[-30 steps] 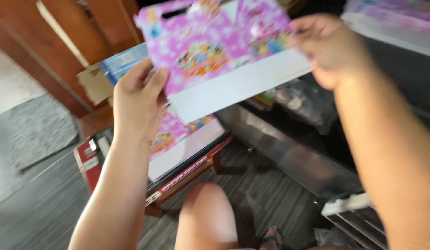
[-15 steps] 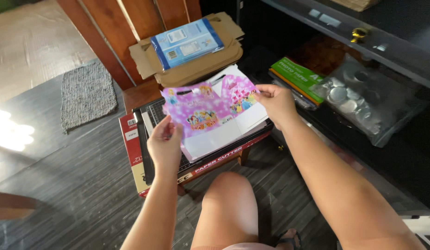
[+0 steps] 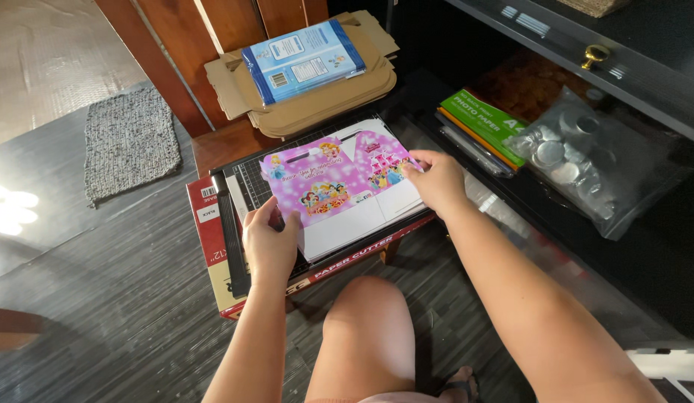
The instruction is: The person repeatedly picks up pink printed paper sheets from a lower surface and places them onto a higher shelf, stacking them one by one. The person continues this repetitive pick-and-place cycle for the duration of the clip.
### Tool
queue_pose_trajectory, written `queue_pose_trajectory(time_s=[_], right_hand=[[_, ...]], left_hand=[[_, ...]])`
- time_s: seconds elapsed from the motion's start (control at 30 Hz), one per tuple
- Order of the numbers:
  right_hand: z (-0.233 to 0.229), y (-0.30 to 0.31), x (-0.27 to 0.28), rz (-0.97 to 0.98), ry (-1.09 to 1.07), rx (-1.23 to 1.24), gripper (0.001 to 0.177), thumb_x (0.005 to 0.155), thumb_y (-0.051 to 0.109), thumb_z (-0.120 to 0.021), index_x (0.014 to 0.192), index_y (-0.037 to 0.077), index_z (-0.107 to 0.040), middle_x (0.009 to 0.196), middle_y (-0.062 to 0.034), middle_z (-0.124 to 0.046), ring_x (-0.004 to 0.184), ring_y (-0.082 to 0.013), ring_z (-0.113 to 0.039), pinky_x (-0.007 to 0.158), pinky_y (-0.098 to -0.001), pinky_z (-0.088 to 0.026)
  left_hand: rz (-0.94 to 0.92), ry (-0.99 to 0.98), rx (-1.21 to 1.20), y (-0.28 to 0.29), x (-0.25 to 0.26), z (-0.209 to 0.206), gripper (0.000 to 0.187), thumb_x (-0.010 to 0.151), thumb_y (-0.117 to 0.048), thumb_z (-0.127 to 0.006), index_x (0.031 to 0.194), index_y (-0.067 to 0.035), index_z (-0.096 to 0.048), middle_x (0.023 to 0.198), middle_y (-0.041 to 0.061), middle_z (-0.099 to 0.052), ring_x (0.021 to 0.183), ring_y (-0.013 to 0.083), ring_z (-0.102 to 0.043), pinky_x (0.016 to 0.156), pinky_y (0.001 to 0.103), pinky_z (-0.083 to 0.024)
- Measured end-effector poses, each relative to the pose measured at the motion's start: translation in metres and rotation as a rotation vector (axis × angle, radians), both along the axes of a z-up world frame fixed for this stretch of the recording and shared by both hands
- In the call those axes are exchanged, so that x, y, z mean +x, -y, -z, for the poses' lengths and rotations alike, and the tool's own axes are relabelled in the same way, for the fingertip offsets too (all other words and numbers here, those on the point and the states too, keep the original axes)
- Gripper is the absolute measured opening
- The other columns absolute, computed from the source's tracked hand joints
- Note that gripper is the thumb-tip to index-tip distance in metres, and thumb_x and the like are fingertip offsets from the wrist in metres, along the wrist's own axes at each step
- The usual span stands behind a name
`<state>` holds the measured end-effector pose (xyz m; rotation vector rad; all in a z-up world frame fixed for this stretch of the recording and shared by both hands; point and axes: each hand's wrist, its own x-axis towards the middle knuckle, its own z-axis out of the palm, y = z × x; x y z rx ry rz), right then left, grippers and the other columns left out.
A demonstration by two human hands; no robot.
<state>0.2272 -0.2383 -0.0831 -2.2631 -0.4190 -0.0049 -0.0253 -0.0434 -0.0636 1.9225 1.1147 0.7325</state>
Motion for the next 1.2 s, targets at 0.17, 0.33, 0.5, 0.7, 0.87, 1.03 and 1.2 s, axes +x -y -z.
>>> queue_pose_trajectory(time_s=[0.17, 0.33, 0.5, 0.7, 0.87, 1.03, 1.2], right_hand=[[0.012, 0.0, 0.0, -0.042, 0.069, 0.072, 0.042, 0.08, 0.027, -0.085, 0.12, 0.016, -0.079, 0.099, -0.0041, -0.072, 0.097, -0.0238, -0.07, 0.086, -0.0329, -0.055], [0.003, 0.003, -0.022, -0.067, 0.159, 0.061, 0.042, 0.084, 0.022, -0.083, 0.124, 0.011, -0.077, 0.105, -0.0117, -0.072, 0.105, -0.0313, -0.07, 0.091, -0.039, -0.056], [0.028, 0.004, -0.019, -0.094, 0.347, 0.049, 0.044, 0.089, 0.024, -0.079, 0.131, 0.011, -0.074, 0.115, -0.015, -0.071, 0.111, -0.036, -0.069, 0.096, -0.0433, -0.055], [0.032, 0.003, -0.027, -0.068, 0.393, 0.024, 0.044, 0.094, 0.023, -0.072, 0.137, 0.012, -0.07, 0.123, -0.0183, -0.07, 0.115, -0.0391, -0.068, 0.1, -0.0467, -0.053], [0.037, 0.004, -0.022, -0.061, 0.416, -0.013, 0.045, 0.094, 0.028, -0.071, 0.137, 0.016, -0.071, 0.121, -0.015, -0.071, 0.113, -0.0365, -0.069, 0.1, -0.0449, -0.053], [0.04, 0.003, -0.022, -0.056, 0.455, -0.013, 0.044, 0.095, 0.028, -0.07, 0.137, 0.016, -0.07, 0.118, -0.0142, -0.072, 0.11, -0.036, -0.07, 0.099, -0.0443, -0.054], [0.042, 0.002, -0.021, -0.063, 0.489, 0.0, 0.043, 0.094, 0.026, -0.07, 0.135, 0.013, -0.071, 0.115, -0.0166, -0.072, 0.109, -0.0382, -0.07, 0.097, -0.0452, -0.055]], left_hand=[[0.001, -0.166, 0.013, -0.003, -0.001, 0.008, 0.061, 0.08, -0.041, -0.083, 0.136, -0.022, -0.071, 0.126, -0.002, -0.062, 0.116, 0.0196, -0.067, 0.101, 0.036, -0.056], [0.021, -0.204, 0.005, -0.004, -0.002, 0.005, 0.06, 0.082, -0.041, -0.081, 0.138, -0.021, -0.069, 0.125, 0.0, -0.065, 0.117, 0.0224, -0.067, 0.101, 0.037, -0.056], [0.043, -0.218, 0.015, -0.006, -0.003, 0.007, 0.062, 0.083, -0.041, -0.08, 0.139, -0.018, -0.068, 0.126, 0.002, -0.065, 0.119, 0.0242, -0.067, 0.101, 0.038, -0.056], [0.062, -0.252, 0.062, -0.012, -0.003, 0.011, 0.061, 0.082, -0.043, -0.08, 0.136, -0.018, -0.069, 0.123, 0.003, -0.067, 0.119, 0.0263, -0.067, 0.099, 0.04, -0.057], [0.064, -0.234, 0.092, -0.006, -0.005, 0.005, 0.06, 0.082, -0.04, -0.079, 0.136, -0.015, -0.07, 0.123, 0.006, -0.067, 0.119, 0.0286, -0.067, 0.101, 0.04, -0.056], [0.08, -0.206, 0.155, -0.013, -0.004, 0.018, 0.06, 0.082, -0.04, -0.08, 0.134, -0.013, -0.07, 0.122, 0.01, -0.068, 0.117, 0.0328, -0.068, 0.101, 0.043, -0.056], [0.083, -0.191, 0.197, -0.013, -0.005, 0.024, 0.061, 0.082, -0.042, -0.079, 0.134, -0.012, -0.07, 0.121, 0.01, -0.068, 0.116, 0.0335, -0.068, 0.101, 0.044, -0.055]])
